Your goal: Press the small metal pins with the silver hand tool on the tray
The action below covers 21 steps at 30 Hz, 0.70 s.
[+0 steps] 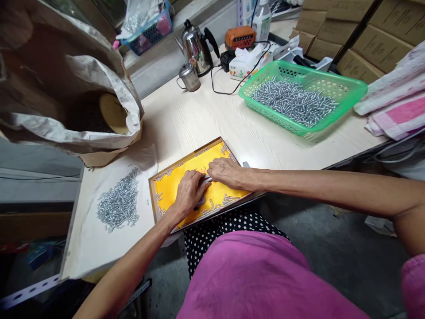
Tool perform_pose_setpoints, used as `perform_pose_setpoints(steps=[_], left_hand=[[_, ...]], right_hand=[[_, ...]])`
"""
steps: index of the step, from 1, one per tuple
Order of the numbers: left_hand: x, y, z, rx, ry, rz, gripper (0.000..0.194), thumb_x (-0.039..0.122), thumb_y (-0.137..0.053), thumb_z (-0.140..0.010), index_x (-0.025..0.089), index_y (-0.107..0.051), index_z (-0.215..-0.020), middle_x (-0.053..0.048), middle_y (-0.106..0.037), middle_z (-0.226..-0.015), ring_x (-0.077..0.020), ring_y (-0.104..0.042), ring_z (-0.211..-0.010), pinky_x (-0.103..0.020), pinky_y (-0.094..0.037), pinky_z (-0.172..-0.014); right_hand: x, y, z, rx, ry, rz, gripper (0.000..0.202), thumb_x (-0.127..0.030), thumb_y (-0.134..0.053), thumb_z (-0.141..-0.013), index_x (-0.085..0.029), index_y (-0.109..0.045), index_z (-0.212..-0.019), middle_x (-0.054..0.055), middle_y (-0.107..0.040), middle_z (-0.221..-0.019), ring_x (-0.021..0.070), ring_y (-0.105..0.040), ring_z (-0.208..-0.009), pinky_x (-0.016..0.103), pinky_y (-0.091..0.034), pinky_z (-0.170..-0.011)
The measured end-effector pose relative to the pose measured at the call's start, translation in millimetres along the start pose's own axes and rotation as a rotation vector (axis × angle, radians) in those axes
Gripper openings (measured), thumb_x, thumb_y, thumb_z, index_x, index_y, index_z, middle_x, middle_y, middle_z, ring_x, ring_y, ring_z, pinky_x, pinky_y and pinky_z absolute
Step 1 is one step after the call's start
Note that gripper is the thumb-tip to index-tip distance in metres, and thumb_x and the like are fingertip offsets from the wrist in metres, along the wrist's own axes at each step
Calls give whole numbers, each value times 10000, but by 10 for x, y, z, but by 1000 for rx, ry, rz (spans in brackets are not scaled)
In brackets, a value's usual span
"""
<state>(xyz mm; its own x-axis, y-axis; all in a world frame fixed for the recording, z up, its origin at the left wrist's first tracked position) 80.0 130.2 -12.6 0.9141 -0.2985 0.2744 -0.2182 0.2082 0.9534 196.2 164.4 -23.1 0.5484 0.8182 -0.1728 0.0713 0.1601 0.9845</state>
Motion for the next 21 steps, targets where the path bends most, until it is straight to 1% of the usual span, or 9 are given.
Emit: perform_pose_setpoints(steps=[2, 4, 6, 9, 11, 14, 16, 18, 21], left_hand=[[-59, 11, -25, 9, 24, 16, 249, 342, -661, -923, 174, -646, -1106, -103, -628, -1051, -269, -548, -1016, -392, -472, -890], [-143, 36, -55, 26, 46, 36, 422, 388, -713, -882, 166, -617, -1228, -109, -612, -1114, -275, -546, -1053, -395, -469, -922], [-235, 57, -90, 39, 71, 69, 487, 422, -697, -890, 176, -594, -1298, -102, -604, -1125, -267, -558, -1052, -394, -469, -937], [-348, 73, -158, 70, 118, 96, 311, 338, -604, -953, 186, -642, -1222, -90, -623, -1055, -253, -583, -1021, -384, -472, -917], [-398, 81, -202, 106, 163, 89, 186, 241, -585, -951, 185, -672, -1106, -83, -638, -1007, -247, -593, -1004, -371, -472, -901], [-426, 120, -202, 159, 216, 94, 109, 187, -593, -937, 176, -665, -1018, -79, -648, -980, -229, -607, -960, -349, -473, -883], [-427, 203, -111, 223, 233, 94, 129, 222, -606, -944, 164, -649, -1051, -94, -646, -1046, -228, -608, -964, -344, -477, -863], [-440, 304, 64, 284, 246, 75, 149, 287, -609, -958, 169, -641, -1043, -93, -640, -1061, -228, -606, -959, -338, -478, -827], [-482, 393, 403, 299, 225, 59, 177, 340, -585, -976, 195, -642, -891, -49, -626, -917, -209, -604, -885, -315, -470, -771]], right_hand=[[30, 8, 2, 25, -4, -4, 135, -176, -553, -957, -150, -664, -1029, 119, -681, -943, 248, -562, -903, 357, -428, -753], [46, 48, 27, 75, 15, -16, 246, -254, -645, -921, -130, -638, -1133, 143, -668, -1081, 269, -552, -1005, 374, -435, -810], [22, 73, 73, 110, 54, -13, 300, -295, -688, -896, -136, -631, -1144, 147, -641, -1174, 278, -527, -1074, 383, -426, -851], [-92, 34, 158, 96, 87, 33, 82, -224, -595, -947, -178, -653, -983, 103, -659, -1035, 257, -520, -991, 371, -396, -793], [-203, 1, 213, 98, 97, 56, 149, -148, -507, -974, -189, -646, -940, 80, -651, -913, 238, -507, -907, 360, -362, -743], [-330, -28, 268, 122, 97, 61, 214, -102, -443, -987, -188, -633, -942, 70, -640, -855, 220, -490, -853, 353, -328, -720], [-339, -47, 284, 128, 75, 64, 216, -109, -438, -993, -185, -628, -923, 70, -634, -835, 220, -490, -844, 355, -318, -714], [-304, -63, 292, 139, 52, 50, 225, -111, -431, -996, -184, -622, -902, 71, -630, -826, 221, -497, -840, 354, -314, -704], [-230, -68, 298, 162, 45, -50, 235, -99, -413, -994, -184, -603, -884, 64, -623, -851, 196, -499, -795, 333, -302, -660]])
Point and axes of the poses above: each hand's wrist, its own z-axis away from the middle knuckle, its own y-axis out of the back of the hand, x = y × z, the point moved 6 cm from there along -z, towards the middle knuckle
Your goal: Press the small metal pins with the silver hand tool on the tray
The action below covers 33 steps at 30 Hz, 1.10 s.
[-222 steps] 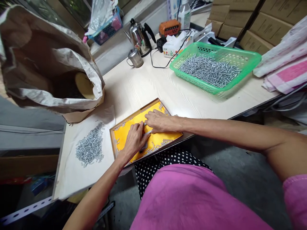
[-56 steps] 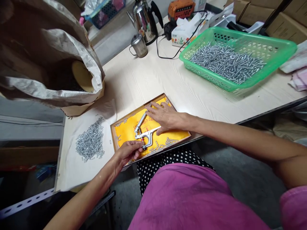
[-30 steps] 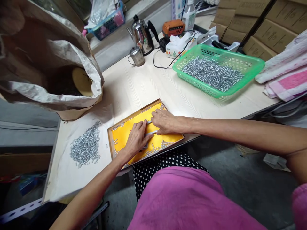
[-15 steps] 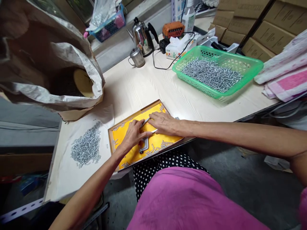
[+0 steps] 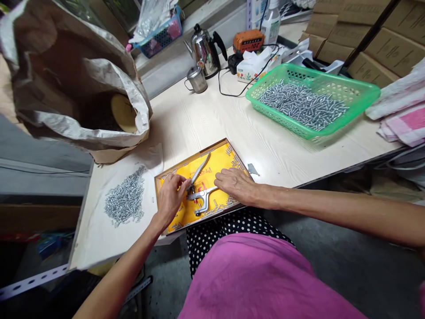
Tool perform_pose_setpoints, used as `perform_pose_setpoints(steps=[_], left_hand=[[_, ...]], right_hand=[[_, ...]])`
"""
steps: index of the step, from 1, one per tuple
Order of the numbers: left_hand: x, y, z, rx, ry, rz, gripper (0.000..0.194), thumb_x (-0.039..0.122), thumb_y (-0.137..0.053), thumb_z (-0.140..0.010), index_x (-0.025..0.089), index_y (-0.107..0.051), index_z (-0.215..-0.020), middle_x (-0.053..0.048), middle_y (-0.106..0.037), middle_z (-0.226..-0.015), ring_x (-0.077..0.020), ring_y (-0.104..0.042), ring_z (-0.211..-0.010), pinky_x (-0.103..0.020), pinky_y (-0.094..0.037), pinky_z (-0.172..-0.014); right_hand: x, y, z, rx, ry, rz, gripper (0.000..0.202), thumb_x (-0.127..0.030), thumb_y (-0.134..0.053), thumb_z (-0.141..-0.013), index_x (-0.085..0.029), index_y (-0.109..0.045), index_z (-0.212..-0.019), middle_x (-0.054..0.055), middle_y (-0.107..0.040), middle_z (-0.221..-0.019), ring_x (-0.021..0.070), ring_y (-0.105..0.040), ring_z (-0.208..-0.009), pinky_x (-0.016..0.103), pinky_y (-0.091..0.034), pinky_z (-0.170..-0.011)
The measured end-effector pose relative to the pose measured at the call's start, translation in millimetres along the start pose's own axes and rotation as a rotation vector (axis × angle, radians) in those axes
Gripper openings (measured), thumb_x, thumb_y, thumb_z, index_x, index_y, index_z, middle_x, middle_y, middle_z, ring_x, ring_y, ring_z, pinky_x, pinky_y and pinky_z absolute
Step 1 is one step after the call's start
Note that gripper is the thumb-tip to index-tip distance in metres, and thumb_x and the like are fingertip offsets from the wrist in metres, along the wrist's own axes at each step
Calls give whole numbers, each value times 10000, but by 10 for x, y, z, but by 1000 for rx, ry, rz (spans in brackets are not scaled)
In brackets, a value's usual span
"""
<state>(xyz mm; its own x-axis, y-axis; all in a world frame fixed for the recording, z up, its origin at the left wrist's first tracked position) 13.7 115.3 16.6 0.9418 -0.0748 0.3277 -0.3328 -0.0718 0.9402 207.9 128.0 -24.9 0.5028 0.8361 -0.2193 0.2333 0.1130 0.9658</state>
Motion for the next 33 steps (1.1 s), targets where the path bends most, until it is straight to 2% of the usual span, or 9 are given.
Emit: perform_pose_setpoints(steps=[6, 10, 14, 18, 21, 23, 25, 29, 33], left_hand=[[-141, 158, 449, 26, -115, 69, 163, 262, -558, -989, 189, -679, -907, -44, -633, -860, -184, -602, -812, -291, -474, -737], [-26, -46, 553, -199, -287, 49, 227, 190, -494, -1001, 190, -708, -1077, -64, -646, -910, -198, -602, -870, -300, -488, -766], [15, -182, 589, -350, -245, 44, 289, 111, -513, -951, 206, -713, -1135, -69, -649, -992, -206, -589, -947, -305, -499, -813], [1, -143, 680, -453, -289, -66, 232, 85, -547, -910, 203, -741, -955, -68, -656, -1009, -222, -554, -959, -319, -487, -804], [-334, 86, 598, -310, -123, -166, 213, 92, -542, -912, 189, -724, -857, -78, -651, -984, -228, -556, -966, -334, -481, -837], [-717, 329, 475, -123, 86, -248, 219, 99, -527, -921, 178, -728, -960, -93, -655, -1006, -242, -561, -1000, -343, -474, -860], [-1093, 530, 352, -17, 257, -354, 230, 145, -521, -944, 153, -729, -1042, -120, -666, -1036, -271, -559, -1038, -352, -464, -851], [-1557, 657, 193, -89, 455, -428, 263, 203, -496, -967, 138, -743, -901, -132, -706, -992, -289, -587, -1036, -321, -421, -749], [-1666, 528, 298, -225, 619, -287, 288, 357, -564, -940, 163, -708, -783, -90, -726, -832, -237, -643, -812, -284, -353, -629]], right_hand=[[200, 95, -15, 34, -69, -160, 250, -153, -378, -1009, -184, -575, -857, 42, -572, -833, 146, -483, -679, 294, -296, -595], [310, 116, 27, 40, -99, -162, 265, -199, -367, -1022, -186, -601, -900, 44, -581, -841, 149, -520, -695, 279, -319, -589], [335, 83, 101, 66, -92, -152, 322, -258, -335, -1047, -193, -619, -908, 46, -593, -838, 160, -566, -725, 280, -368, -612], [338, 52, 135, 101, -84, -191, 375, -345, -309, -1067, -197, -629, -939, 46, -602, -842, 170, -605, -740, 292, -412, -625], [323, 17, 139, 103, -72, -198, 394, -369, -301, -1069, -202, -634, -939, 48, -610, -842, 175, -619, -741, 300, -430, -626], [306, -11, 145, 106, -68, -198, 390, -372, -309, -1068, -210, -635, -927, 46, -614, -835, 173, -626, -735, 299, -436, -620], [285, -37, 158, 118, -63, -197, 388, -368, -314, -1067, -216, -635, -909, 40, -614, -815, 170, -632, -723, 293, -428, -596], [250, -59, 186, 173, -50, -177, 406, -370, -308, -1071, -216, -638, -892, 41, -613, -793, 162, -626, -692, 283, -413, -564], [243, -61, 196, 216, -43, -152, 412, -389, -311, -1074, -209, -634, -891, 39, -594, -785, 162, -623, -699, 276, -420, -570]])
Point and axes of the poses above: each hand's wrist, its own z-axis away from the middle knuckle, its own y-axis out of the back of the hand, x = y × z, the point moved 6 cm from there along -z, towards the middle knuckle
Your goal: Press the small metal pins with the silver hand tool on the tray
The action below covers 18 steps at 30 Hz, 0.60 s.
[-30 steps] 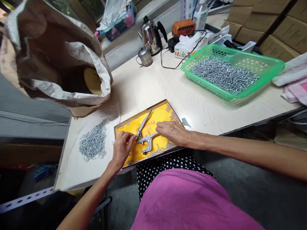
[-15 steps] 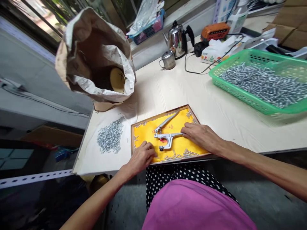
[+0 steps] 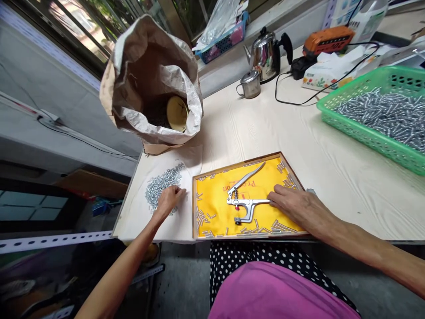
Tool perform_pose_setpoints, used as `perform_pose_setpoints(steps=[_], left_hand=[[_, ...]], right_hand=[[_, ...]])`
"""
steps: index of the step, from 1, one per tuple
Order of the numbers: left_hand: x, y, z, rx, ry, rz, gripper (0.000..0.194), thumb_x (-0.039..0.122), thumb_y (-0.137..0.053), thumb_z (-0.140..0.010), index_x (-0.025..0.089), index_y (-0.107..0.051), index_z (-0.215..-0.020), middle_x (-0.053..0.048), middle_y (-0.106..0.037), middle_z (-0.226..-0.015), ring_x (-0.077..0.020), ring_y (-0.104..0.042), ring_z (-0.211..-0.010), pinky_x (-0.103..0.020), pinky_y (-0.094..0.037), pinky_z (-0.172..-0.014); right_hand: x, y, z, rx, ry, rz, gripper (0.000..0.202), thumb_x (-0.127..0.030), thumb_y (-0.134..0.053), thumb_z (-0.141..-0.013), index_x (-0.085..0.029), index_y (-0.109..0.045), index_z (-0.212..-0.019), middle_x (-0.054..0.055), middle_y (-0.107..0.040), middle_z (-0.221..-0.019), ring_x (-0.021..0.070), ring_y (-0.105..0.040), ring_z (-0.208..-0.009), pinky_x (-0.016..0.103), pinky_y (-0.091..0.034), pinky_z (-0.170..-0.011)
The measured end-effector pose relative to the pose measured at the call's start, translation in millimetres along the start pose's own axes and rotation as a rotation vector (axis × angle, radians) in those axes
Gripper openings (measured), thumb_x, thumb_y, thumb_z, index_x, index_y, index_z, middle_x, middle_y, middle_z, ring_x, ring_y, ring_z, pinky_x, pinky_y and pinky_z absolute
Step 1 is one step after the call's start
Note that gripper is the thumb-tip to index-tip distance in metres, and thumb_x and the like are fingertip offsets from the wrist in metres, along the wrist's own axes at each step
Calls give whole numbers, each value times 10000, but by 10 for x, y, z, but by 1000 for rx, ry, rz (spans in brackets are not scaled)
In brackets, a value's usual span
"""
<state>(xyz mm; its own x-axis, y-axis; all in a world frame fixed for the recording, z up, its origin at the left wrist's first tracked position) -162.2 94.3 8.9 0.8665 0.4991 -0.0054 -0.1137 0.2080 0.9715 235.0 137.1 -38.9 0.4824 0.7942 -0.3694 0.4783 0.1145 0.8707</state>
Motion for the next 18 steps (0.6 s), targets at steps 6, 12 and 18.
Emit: perform_pose_setpoints(steps=[6, 12, 18], left_hand=[[49, -85, 139, -3, -61, 117, 124, 224, -620, -833, 172, -704, -758, -67, -741, -808, -208, -658, -788, -280, -407, -692], [699, -43, 603, -126, -164, 787, 239, 406, -696, -761, 167, -710, -760, -27, -700, -702, -149, -600, -601, -249, -441, -581], [1380, -505, 1069, -402, -58, 1154, 435, 552, -794, -638, 133, -690, -689, 6, -591, -561, -86, -464, -488, -212, -353, -482]], right_hand=[[-14, -15, 3, -24, 8, 54, 327, -296, -346, -1063, -203, -614, -899, 28, -569, -778, 158, -613, -691, 276, -395, -572], [-70, 3, 2, -122, -16, 60, 221, -112, -405, -985, -202, -565, -862, 34, -595, -808, 154, -566, -705, 276, -366, -603], [-125, 59, -33, -179, -39, 35, 228, -87, -372, -967, -198, -539, -857, 49, -604, -827, 159, -529, -691, 287, -342, -593]])
Point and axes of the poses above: each hand's wrist, its own z-axis away from the middle knuckle, its own y-axis out of the back of the hand, x = y × z, the point moved 6 cm from there along -z, towards the middle knuckle
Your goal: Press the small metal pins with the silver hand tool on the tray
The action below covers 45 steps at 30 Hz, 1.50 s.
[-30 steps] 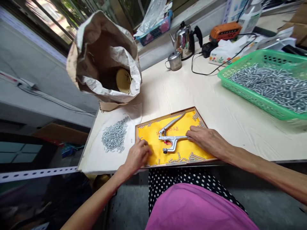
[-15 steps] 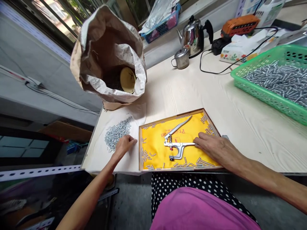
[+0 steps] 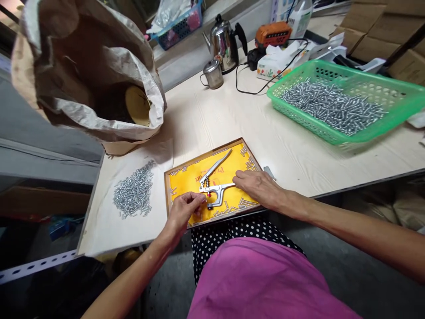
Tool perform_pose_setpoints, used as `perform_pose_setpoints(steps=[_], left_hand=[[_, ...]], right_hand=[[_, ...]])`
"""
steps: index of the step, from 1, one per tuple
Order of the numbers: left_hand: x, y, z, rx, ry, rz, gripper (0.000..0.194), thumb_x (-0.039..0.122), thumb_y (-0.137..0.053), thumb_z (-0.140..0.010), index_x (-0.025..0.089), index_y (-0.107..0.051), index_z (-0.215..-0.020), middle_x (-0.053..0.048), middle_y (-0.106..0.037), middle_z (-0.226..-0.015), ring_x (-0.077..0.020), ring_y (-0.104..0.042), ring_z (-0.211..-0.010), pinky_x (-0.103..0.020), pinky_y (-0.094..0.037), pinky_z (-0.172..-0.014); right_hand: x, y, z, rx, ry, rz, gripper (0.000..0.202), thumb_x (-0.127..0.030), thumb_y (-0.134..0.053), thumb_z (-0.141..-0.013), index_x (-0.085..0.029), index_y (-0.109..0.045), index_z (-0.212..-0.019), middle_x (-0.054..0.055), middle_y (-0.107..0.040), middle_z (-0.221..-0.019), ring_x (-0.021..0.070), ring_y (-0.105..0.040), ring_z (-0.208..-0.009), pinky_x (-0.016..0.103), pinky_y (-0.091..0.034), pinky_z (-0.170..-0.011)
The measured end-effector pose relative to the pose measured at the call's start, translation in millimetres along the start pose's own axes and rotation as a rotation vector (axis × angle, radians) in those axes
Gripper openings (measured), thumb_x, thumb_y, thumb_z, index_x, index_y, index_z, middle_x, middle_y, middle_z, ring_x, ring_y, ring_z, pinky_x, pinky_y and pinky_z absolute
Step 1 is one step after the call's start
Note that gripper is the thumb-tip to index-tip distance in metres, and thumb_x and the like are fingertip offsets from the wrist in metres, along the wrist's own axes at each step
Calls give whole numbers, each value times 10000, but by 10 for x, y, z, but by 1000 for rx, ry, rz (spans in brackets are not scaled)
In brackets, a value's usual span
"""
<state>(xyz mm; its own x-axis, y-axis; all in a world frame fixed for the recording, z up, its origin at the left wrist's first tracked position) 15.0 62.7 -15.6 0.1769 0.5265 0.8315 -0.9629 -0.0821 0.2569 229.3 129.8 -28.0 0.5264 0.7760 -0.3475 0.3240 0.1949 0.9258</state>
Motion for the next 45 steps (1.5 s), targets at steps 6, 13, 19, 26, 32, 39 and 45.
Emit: perform_pose_setpoints(steps=[6, 13, 19, 26, 32, 39, 45], left_hand=[[-138, -57, -13, 84, 37, -68, 400, 520, -776, -670, 139, -656, -656, 22, -550, -531, -80, -432, -483, -205, -291, -465], [-167, -37, -35, 107, 67, -131, 404, 531, -754, -667, 137, -666, -684, 27, -545, -543, -81, -414, -468, -210, -293, -454], [-161, -33, -152, 33, 62, -228, 419, 546, -756, -638, 136, -672, -638, 26, -529, -518, -87, -428, -468, -216, -305, -463], [-181, -52, -220, -65, 143, -231, 441, 560, -789, -595, 150, -629, -573, 48, -455, -459, -67, -373, -411, -216, -276, -434], [-146, -66, -194, -69, 167, -201, 466, 577, -817, -558, 142, -657, -606, 42, -475, -464, -66, -378, -425, -203, -261, -435], [-118, -74, -172, -64, 154, -234, 469, 585, -798, -581, 138, -662, -616, 43, -470, -450, -64, -354, -423, -206, -222, -433], [-139, -77, -195, -58, 178, -254, 470, 589, -809, -588, 150, -642, -609, 56, -445, -445, -65, -339, -417, -218, -200, -436]], right_hand=[[-7, -18, 12, 21, 3, 7, 234, -73, -378, -966, -196, -549, -865, 58, -597, -847, 169, -525, -725, 297, -321, -618], [-5, -39, 17, 39, 16, -12, 218, -74, -400, -970, -185, -565, -881, 69, -602, -864, 173, -525, -742, 298, -322, -628], [-5, 2, -4, 29, -7, -18, 233, -76, -371, -965, -191, -545, -862, 60, -599, -824, 165, -499, -706, 299, -326, -615], [-4, -1, -10, -4, -17, -22, 237, -85, -369, -962, -194, -562, -876, 66, -612, -843, 164, -511, -713, 304, -346, -621], [132, 108, -175, -11, 28, 85, 368, -440, -628, -907, -180, -603, -1167, 153, -629, -1221, 294, -556, -1040, 410, -461, -822], [381, 60, -514, -59, 82, 145, 923, -712, -688, -735, -141, -463, -1425, 208, -528, -1413, 407, -433, -1275, 535, -399, -989], [338, 106, -590, -110, 64, 176, 753, -698, -683, -736, -128, -595, -1220, 165, -613, -1179, 337, -511, -1058, 496, -388, -923]])
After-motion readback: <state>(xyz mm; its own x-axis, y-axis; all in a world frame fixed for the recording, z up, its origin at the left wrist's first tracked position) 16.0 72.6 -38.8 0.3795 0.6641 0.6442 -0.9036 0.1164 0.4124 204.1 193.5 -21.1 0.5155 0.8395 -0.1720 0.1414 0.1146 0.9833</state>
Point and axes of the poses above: each hand's wrist, its own z-axis away from the middle knuckle, its own y-axis out of the back of the hand, x = y × z, the point moved 6 cm from there along -z, towards the middle knuckle
